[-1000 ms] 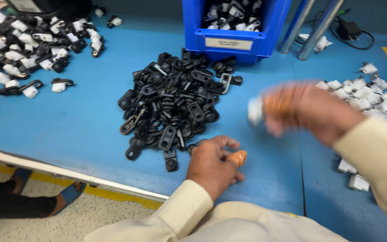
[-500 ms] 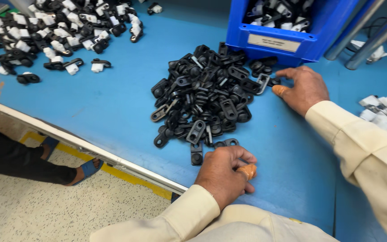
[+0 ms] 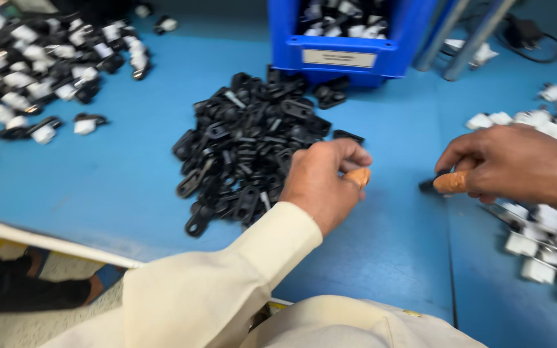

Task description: The person sits at a factory workbench and assembles small hardware parts one at a time, picking a black plastic bracket and a white plastic piece, pressing them together by hand, and placing the assembled unit into a blue bin. They repeat this cycle continuously, occasionally reaching into the piles of loose parts on the bench.

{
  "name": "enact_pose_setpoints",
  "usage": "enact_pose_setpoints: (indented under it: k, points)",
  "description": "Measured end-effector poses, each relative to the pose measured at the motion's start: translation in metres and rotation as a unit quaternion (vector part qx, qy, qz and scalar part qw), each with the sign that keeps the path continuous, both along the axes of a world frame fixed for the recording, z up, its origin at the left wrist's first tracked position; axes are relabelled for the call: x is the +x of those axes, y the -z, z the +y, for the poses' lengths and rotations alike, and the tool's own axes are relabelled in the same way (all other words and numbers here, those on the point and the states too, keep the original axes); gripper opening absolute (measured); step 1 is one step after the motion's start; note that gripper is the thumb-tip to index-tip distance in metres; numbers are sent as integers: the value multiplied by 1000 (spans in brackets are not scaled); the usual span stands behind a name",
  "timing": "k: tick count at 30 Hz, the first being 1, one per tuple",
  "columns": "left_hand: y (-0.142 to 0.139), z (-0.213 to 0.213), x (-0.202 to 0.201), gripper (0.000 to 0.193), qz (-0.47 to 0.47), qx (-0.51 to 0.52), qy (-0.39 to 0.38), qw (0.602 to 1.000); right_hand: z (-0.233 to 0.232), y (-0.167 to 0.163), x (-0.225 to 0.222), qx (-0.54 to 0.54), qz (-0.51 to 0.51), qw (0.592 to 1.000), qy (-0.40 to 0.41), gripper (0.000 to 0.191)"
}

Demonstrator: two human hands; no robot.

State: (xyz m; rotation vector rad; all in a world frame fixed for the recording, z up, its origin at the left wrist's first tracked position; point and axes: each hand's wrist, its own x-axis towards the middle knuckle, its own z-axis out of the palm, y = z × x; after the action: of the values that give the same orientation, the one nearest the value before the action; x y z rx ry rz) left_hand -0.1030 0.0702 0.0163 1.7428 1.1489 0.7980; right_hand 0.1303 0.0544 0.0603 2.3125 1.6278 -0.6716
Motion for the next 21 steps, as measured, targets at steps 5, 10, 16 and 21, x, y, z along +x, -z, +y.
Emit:
enact_pose_setpoints:
  k: [5,10,16,21]
  points:
    - [4,-5,39,35,123,96,111,982,-4,11,-1,-28,203,978,31,36]
    - [11,-19,50,24,121,-72,32,990,-10,39,49,176,184,965,68,36]
    - [10,-25,44,34,93,-190,38,977,52,54,107,233,-217,947,-52,50]
    - [10,-34,35,31,85,-196,31,976,86,70,116,95,-270,956,-70,49]
